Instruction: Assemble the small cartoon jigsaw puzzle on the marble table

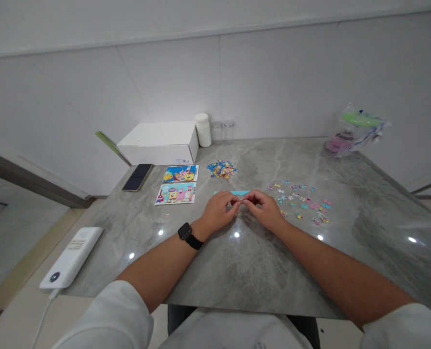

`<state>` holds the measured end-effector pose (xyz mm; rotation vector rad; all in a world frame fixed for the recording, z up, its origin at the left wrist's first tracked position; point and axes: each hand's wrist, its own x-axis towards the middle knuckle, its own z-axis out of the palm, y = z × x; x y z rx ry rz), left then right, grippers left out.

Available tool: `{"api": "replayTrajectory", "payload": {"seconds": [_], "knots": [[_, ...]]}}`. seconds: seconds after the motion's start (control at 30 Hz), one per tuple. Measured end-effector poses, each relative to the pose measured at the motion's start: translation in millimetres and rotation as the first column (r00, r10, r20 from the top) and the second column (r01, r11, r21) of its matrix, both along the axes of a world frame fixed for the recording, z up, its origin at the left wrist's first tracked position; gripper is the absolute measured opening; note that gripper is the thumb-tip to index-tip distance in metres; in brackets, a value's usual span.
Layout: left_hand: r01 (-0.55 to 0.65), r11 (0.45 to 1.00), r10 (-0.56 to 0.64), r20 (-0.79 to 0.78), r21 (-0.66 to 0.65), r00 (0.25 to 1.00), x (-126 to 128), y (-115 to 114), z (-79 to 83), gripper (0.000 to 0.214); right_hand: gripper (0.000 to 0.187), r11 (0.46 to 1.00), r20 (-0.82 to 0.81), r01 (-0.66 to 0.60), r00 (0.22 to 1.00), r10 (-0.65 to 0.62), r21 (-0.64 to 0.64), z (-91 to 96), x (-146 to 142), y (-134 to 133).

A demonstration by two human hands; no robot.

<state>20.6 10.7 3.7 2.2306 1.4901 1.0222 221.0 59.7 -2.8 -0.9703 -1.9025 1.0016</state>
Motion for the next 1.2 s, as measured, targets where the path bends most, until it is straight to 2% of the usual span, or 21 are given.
{"api": "replayTrajectory", "payload": {"seconds": [0.07,0.13,0.27,0.37,0.63,0.73,0.83,0.93,1.03,1.2], "knots": [[-0.007,1.0,0.008,0.036,-0.013,0.999,1.0,0.7,0.0,0.016,0.017,0.998,-0.004,0.017,1.0,-0.017,0.055,-0.6,1.8,0.6],[-0.022,0.999,0.025,0.087,-0.038,0.996,2.1,0.9,0.4,0.016,0.023,0.982,0.001,0.01,1.0,-0.01,0.187,-0.9,3.9,1.4],[-0.059,0.993,0.079,0.198,-0.104,0.977,3.5,0.9,0.9,0.019,0.038,0.891,0.055,-0.048,0.998,0.026,0.452,-1.4,7.1,2.5],[-0.051,0.989,0.086,0.253,-0.141,0.964,4.2,1.0,0.3,0.02,0.035,0.858,0.11,-0.065,0.994,0.01,0.509,-2.5,7.7,1.8],[-0.017,0.982,0.077,0.314,-0.189,0.946,7.9,0.7,-1.3,0.024,0.019,0.826,0.172,-0.1,0.985,0.003,0.555,-1.4,7.9,1.1],[-0.034,0.984,0.079,0.26,-0.173,0.962,5.4,0.8,1.0,0.023,0.017,0.8,0.145,-0.094,0.989,0.01,0.593,0.3,9.5,3.2],[-0.039,0.996,0.049,0.126,-0.079,0.991,-0.9,2.3,2.5,0.019,0.016,0.802,0.161,-0.104,0.987,0.01,0.588,0.1,13.1,6.7],[-0.026,1.0,0.026,-0.048,-0.012,0.999,-6.8,3.6,1.6,0.013,0.013,0.83,0.276,-0.173,0.961,0.024,0.53,-1.3,17.1,9.9],[-0.026,0.999,0.022,-0.189,-0.019,0.982,-8.5,2.7,-0.2,0.01,0.011,0.847,0.413,-0.248,0.91,0.038,0.47,-2.4,19.3,11.1],[-0.007,0.999,-0.009,-0.319,-0.049,0.948,-7.4,-0.4,-1.0,0.011,0.011,0.855,0.528,-0.303,0.848,0.04,0.422,-1.4,20.2,8.1]]}}
